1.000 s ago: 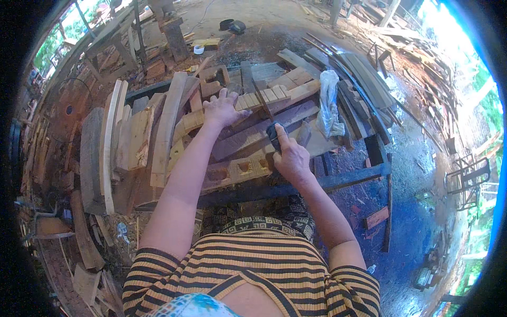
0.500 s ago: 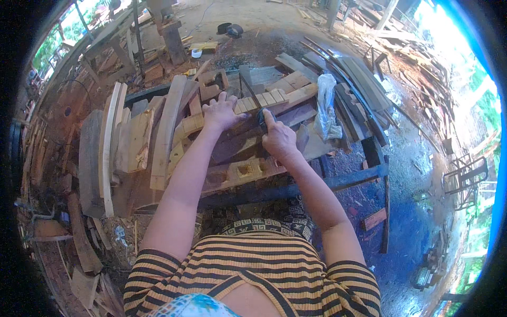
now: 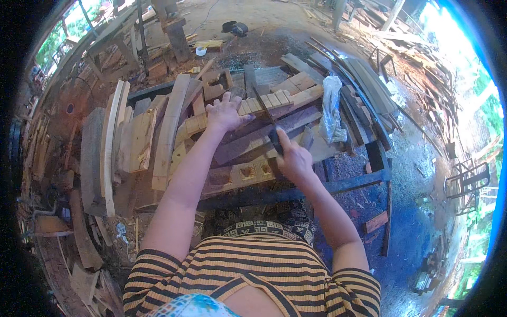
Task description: The person cuts notches into a wooden piece using a hand saw, picks it up by hand, sets it back down, and makes additional cuts along the piece with the hand saw.
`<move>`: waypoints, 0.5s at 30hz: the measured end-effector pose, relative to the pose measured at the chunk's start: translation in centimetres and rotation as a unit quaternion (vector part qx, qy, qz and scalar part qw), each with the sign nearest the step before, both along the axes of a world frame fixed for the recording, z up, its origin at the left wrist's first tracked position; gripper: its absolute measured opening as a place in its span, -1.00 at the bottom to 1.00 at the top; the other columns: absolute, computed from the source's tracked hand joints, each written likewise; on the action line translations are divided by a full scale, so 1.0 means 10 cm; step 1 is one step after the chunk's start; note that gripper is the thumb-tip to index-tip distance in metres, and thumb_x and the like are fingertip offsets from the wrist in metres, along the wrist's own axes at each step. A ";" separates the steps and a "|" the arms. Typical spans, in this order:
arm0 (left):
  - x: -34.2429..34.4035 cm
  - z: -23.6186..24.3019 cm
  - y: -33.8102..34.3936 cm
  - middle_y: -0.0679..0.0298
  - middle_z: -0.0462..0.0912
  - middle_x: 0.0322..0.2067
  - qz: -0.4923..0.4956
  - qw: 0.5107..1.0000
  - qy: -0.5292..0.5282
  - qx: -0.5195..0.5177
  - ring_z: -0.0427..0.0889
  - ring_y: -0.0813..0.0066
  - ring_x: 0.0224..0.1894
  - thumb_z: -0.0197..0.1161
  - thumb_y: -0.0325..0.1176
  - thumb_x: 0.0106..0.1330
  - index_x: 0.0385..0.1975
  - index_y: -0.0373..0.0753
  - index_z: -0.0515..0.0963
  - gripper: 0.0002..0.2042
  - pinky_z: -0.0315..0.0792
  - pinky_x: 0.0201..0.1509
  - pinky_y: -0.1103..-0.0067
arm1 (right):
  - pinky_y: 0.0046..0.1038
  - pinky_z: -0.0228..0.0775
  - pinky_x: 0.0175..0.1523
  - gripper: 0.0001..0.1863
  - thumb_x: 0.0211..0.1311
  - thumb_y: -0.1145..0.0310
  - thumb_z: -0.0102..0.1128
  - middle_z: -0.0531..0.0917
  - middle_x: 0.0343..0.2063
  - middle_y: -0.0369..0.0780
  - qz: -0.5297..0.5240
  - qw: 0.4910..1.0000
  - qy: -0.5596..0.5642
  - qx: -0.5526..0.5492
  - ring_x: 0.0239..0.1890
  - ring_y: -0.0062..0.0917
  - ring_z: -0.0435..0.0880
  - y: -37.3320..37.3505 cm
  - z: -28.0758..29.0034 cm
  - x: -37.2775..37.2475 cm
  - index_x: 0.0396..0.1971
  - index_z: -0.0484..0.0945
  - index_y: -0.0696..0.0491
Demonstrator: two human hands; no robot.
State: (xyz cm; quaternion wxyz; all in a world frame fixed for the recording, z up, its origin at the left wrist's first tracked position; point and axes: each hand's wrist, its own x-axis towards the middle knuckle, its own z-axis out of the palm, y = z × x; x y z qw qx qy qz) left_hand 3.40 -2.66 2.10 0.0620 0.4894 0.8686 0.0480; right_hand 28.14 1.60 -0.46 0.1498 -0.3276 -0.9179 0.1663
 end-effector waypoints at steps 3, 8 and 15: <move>0.02 -0.02 0.05 0.16 0.22 0.33 -0.002 1.000 0.014 0.002 0.42 0.04 0.20 0.19 0.37 0.07 0.23 0.08 0.37 -0.25 0.29 0.17 0.09 | -0.09 0.46 -0.11 -0.22 0.02 0.36 0.14 0.63 -0.32 0.06 -0.009 1.000 0.004 0.014 -0.27 -0.02 0.64 0.24 -0.04 -0.42 0.35 0.18 -0.09; 0.05 0.02 0.01 0.16 0.21 0.34 0.003 1.000 0.000 0.002 0.42 0.04 0.21 0.19 0.36 0.09 0.23 0.08 0.38 -0.26 0.29 0.17 0.08 | -0.10 0.46 -0.12 -0.23 0.01 0.34 0.17 0.63 -0.33 0.05 -0.011 0.999 0.012 0.033 -0.27 -0.02 0.64 0.18 -0.08 -0.38 0.33 0.20 -0.07; 0.01 -0.02 -0.02 0.15 0.25 0.31 0.008 1.000 0.015 0.013 0.42 0.02 0.20 0.18 0.38 0.08 0.22 0.07 0.39 -0.25 0.28 0.18 0.07 | -0.11 0.47 -0.15 -0.19 -0.03 0.33 0.20 0.62 -0.35 0.04 0.004 1.000 -0.003 -0.007 -0.31 -0.01 0.64 -0.28 0.08 0.40 0.34 0.20 -0.08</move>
